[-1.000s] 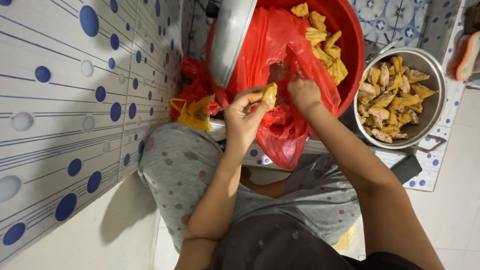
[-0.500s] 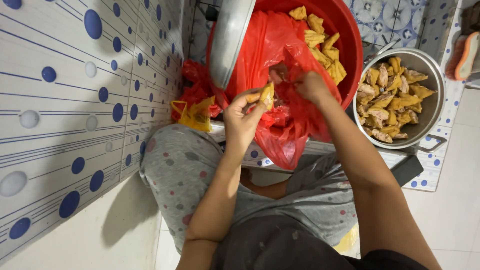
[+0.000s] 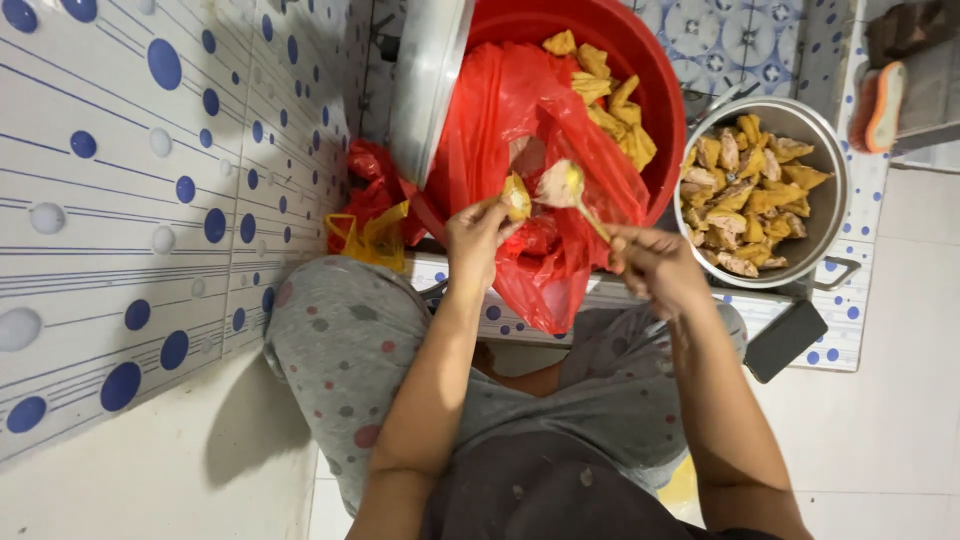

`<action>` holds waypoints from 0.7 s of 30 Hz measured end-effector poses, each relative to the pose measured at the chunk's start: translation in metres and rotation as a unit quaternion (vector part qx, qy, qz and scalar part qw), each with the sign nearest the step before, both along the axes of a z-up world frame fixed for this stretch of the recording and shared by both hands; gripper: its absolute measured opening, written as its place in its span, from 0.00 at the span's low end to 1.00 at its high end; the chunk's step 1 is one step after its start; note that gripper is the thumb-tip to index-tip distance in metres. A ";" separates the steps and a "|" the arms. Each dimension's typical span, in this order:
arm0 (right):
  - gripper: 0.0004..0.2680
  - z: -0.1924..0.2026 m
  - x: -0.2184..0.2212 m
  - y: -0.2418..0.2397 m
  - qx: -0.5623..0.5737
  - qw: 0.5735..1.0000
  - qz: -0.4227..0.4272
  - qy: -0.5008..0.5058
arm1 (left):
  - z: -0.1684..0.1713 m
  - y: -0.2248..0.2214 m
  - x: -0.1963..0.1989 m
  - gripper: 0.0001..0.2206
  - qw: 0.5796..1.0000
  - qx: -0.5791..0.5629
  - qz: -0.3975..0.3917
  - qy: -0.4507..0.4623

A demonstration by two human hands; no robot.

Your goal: Stuffing fried tofu pieces with a paste filling using a small wooden stick

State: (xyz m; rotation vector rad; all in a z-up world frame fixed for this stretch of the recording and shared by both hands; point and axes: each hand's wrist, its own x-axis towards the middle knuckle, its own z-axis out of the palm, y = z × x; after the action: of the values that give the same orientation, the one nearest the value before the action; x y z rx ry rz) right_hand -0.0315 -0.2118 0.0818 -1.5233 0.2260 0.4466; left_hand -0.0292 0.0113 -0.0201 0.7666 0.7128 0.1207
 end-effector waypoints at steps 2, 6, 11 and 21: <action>0.10 -0.001 -0.014 0.005 0.024 1.000 -0.013 -0.007 | 0.013 -0.001 -0.005 0.11 1.000 -0.027 -0.010 0.001; 0.10 -0.027 -0.030 0.013 0.032 0.997 -0.033 -0.065 | 0.028 0.000 -0.012 0.07 0.995 -0.085 -0.045 0.006; 0.11 -0.049 -0.049 0.028 -0.135 0.944 -0.005 -0.302 | 0.027 0.001 -0.021 0.06 0.991 -0.120 -0.066 -0.003; 0.12 -0.093 -0.073 0.014 -0.277 0.798 -0.045 -0.533 | 0.063 0.007 -0.035 0.05 0.977 -0.180 -0.111 0.005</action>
State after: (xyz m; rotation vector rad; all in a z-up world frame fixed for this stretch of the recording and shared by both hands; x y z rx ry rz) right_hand -0.1041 -0.1979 -0.0116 -2.0968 -0.5081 -0.6577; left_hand -0.0641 0.0181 0.0434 0.4933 0.6301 -0.2118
